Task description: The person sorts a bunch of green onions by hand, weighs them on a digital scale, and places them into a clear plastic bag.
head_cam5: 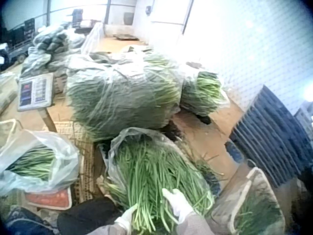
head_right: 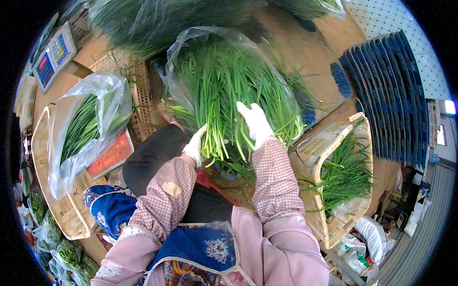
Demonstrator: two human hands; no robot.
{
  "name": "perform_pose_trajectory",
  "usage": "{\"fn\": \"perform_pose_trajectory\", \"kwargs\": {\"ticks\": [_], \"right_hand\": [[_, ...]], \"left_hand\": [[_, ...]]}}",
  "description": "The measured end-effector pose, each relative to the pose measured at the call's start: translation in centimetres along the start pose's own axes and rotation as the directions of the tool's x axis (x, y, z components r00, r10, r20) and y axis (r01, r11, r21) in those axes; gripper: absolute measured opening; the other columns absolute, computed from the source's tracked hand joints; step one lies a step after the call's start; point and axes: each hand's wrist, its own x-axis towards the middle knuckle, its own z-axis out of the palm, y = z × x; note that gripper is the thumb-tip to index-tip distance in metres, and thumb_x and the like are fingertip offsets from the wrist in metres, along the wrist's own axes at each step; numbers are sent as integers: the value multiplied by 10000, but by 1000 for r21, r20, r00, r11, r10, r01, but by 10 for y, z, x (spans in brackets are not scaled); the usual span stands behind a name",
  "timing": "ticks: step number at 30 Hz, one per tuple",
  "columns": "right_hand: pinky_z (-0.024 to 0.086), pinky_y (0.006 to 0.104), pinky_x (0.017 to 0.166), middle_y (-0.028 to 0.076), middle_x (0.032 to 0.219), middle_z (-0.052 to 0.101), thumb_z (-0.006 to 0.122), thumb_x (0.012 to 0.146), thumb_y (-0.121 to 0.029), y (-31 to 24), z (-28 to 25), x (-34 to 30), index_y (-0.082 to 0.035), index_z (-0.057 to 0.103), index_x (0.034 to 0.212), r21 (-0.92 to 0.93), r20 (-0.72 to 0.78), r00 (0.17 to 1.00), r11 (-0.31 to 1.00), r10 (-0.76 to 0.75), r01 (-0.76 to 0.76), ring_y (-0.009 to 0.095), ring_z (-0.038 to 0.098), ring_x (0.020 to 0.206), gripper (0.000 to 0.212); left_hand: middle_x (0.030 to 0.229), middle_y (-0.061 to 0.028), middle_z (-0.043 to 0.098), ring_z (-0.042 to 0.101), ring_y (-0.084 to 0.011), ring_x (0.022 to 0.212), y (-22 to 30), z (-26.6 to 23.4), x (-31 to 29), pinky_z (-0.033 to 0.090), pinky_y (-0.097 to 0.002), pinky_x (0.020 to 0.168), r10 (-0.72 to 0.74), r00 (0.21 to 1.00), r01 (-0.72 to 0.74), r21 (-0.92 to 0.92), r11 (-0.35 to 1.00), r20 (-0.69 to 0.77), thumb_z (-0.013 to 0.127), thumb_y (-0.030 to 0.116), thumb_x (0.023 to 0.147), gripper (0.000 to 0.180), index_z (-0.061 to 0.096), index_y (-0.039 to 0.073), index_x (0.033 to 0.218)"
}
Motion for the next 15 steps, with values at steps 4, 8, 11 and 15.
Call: {"fn": "perform_pose_trajectory", "kwargs": {"ticks": [4,8,11,15], "right_hand": [[405,344,925,232,1228,482,691,736,-449,2,33,-12,112,300,1296,55,224,972,994,75,-90,290,517,1089,883],[389,315,934,225,1191,518,734,702,-377,1,60,-17,117,396,1233,-290,148,989,956,-5,49,285,521,1090,801],[400,310,912,206,1120,565,730,713,-318,1,67,-10,101,465,1176,90,171,985,996,-8,-7,274,545,1034,679],[439,318,780,124,875,631,708,722,-251,14,14,-8,26,593,986,208,83,992,975,-98,79,206,571,811,400]], "left_hand": [[989,-138,633,625,-336,854,3,-2,-4,508,-469,767,-11,1000,11,-2,1000,-3,446,410,895,418,564,54,1078],[920,-116,647,631,-273,780,-1,-5,4,514,-420,729,-11,998,10,-12,1000,-58,505,396,878,370,597,69,1023],[860,-106,652,630,-258,701,0,-8,5,521,-398,648,34,997,-34,7,999,-68,541,378,867,332,603,73,984],[763,-84,644,619,-242,595,1,-4,4,511,-362,518,158,972,-120,210,970,-175,565,349,864,266,602,86,888]]}}
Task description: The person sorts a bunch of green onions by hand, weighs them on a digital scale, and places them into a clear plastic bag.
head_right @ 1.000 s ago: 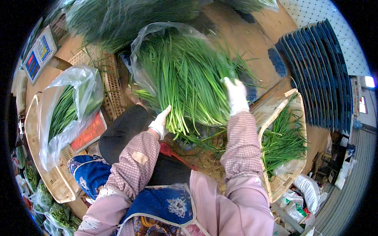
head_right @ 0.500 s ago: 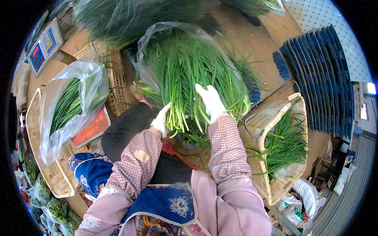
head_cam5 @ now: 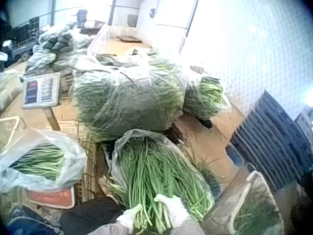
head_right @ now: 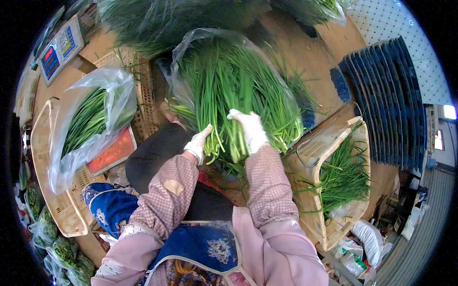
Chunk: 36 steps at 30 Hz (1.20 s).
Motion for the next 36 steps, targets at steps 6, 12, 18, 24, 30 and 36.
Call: {"fn": "perform_pose_trajectory", "kwargs": {"ticks": [6,12,18,24,30,36], "right_hand": [[446,304,751,78,829,625,743,649,-154,-110,-83,-99,29,580,966,134,-298,935,962,-191,239,151,573,749,401],[464,293,759,116,962,621,649,801,-199,-129,-301,-203,28,545,1114,-501,-668,575,857,-473,124,180,582,810,400],[420,363,891,227,1159,550,701,709,-356,-68,-371,-240,44,476,1216,-673,-740,640,226,-207,-705,355,547,1051,683],[420,331,872,129,1070,603,621,805,-374,-38,-115,-129,-36,590,1093,-539,-127,992,837,24,-89,211,548,1012,445],[258,497,1013,214,1340,377,460,728,-733,72,-12,-40,-21,210,1383,-115,419,733,833,535,-542,338,375,1232,999],[446,247,537,29,683,585,531,897,-293,77,47,-30,-27,575,997,430,379,916,851,132,-300,109,538,561,288]], "left_hand": [[789,-140,623,628,-322,658,0,-2,1,546,-424,593,-47,999,44,-118,992,-16,521,344,889,299,549,52,947],[824,-132,615,622,-357,703,2,8,-1,539,-482,625,-90,996,89,-202,975,4,525,386,876,313,559,80,939],[798,-109,618,611,-277,611,2,1,-3,535,-394,550,-36,999,36,-90,995,9,645,525,744,473,561,107,947],[853,-238,619,552,-229,434,20,-7,-10,466,-285,350,-120,987,140,-209,968,108,576,612,745,538,497,172,1044],[955,-257,594,537,-195,407,39,-12,-26,445,-227,322,-35,992,60,-207,977,123,477,647,785,499,498,229,1056],[839,-45,597,599,-233,633,35,-21,-20,513,-328,504,120,992,-109,-248,963,30,544,612,772,522,572,140,992]]}}
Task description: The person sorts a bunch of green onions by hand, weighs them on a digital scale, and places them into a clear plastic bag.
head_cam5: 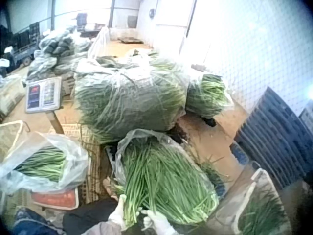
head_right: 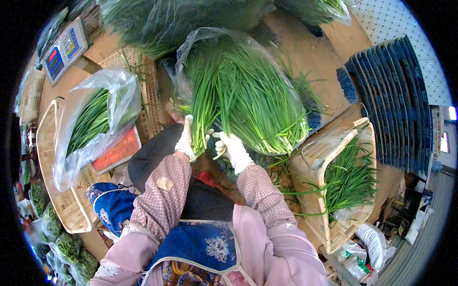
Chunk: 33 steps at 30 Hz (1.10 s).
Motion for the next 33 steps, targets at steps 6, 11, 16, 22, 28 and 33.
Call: {"fn": "perform_pose_trajectory", "kwargs": {"ticks": [6,11,16,22,28,33], "right_hand": [[388,249,458,-5,644,529,509,812,-134,-55,25,-36,-62,568,918,-538,-136,955,829,-263,152,106,467,521,141],[347,198,439,4,714,524,478,868,-159,-159,-75,-141,-58,591,988,-714,-250,557,539,-792,447,62,422,527,194],[379,364,951,223,1193,517,617,799,-261,-185,-189,-252,22,355,1301,-708,-497,376,115,-782,-697,360,502,1092,633],[300,357,1040,182,1355,370,616,823,-194,-140,-53,-174,-32,290,1361,-670,-209,806,682,-554,295,251,361,1254,649],[321,305,996,135,1301,438,657,803,-350,-98,43,-87,-14,280,1361,-234,262,923,910,-280,343,193,418,1185,752],[352,280,957,58,1216,499,580,872,-201,-97,79,-75,-13,377,1301,64,455,839,951,-298,303,145,470,1097,511]], "left_hand": [[807,-88,643,599,-173,592,-7,3,3,521,-302,525,-180,984,173,251,952,5,668,396,779,385,571,130,1040],[923,-116,648,552,-103,557,4,-4,-9,447,-224,455,-148,958,70,302,951,244,586,303,853,332,522,144,1137],[1055,-56,584,458,-49,565,9,27,-36,375,-174,470,-61,896,-12,161,987,441,568,324,849,548,379,61,1291],[1023,-57,587,468,-50,579,17,39,-70,362,-183,475,-77,538,-59,128,990,839,566,336,842,731,195,9,1379],[979,-122,585,462,-87,548,16,31,-96,347,-215,445,-95,636,-177,265,948,766,545,409,848,659,323,-15,1301],[1004,-159,582,473,-100,551,16,19,-93,356,-225,444,-123,670,-165,309,937,732,515,415,861,557,398,16,1231]]}}
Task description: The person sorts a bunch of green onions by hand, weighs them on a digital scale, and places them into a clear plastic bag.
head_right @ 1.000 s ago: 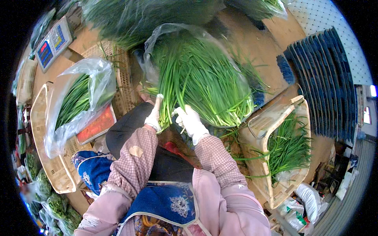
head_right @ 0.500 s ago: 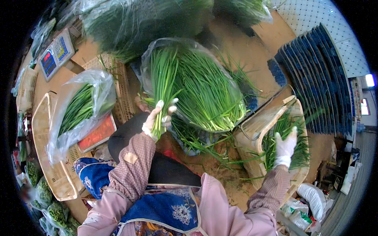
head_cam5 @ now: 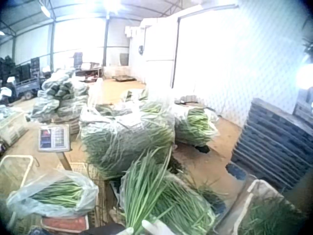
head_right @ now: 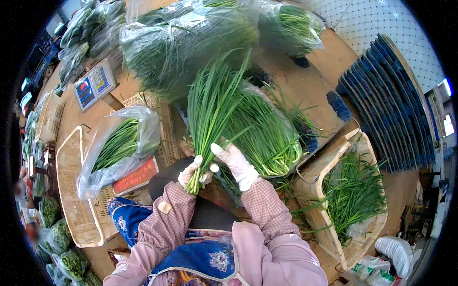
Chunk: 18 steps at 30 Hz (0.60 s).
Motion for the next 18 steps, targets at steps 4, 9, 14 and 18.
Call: {"fn": "perform_pose_trajectory", "kwargs": {"ticks": [4,9,14,18], "right_hand": [[400,267,903,37,1128,562,558,881,-152,6,-6,1,-25,482,1222,-215,-113,990,975,-87,62,128,523,1011,371],[437,242,847,45,1081,576,516,897,-101,2,-15,-10,-14,484,1205,0,-112,993,999,41,-41,121,556,952,322],[436,239,834,47,1035,593,502,911,-155,5,-20,-11,-10,513,1150,-109,-207,978,994,5,-28,132,568,920,280],[459,249,785,49,986,609,481,925,-203,6,-21,-8,-22,543,1106,-214,-270,962,973,30,-91,133,584,859,264]], "left_hand": [[1091,-206,563,514,-119,587,-3,-2,-2,383,-224,463,51,997,-48,-50,998,61,514,387,854,537,412,18,1232],[1144,-304,507,537,-138,574,-7,5,0,411,-232,454,-3,999,15,-247,969,48,498,340,866,586,323,21,1325],[1128,-302,517,566,-160,589,-8,14,5,432,-230,452,29,999,-21,-242,970,27,515,385,868,631,310,14,1336],[1061,-268,564,634,-224,693,-14,-1,19,506,-248,509,-197,975,166,-252,953,-104,577,406,838,612,389,29,1281]]}}
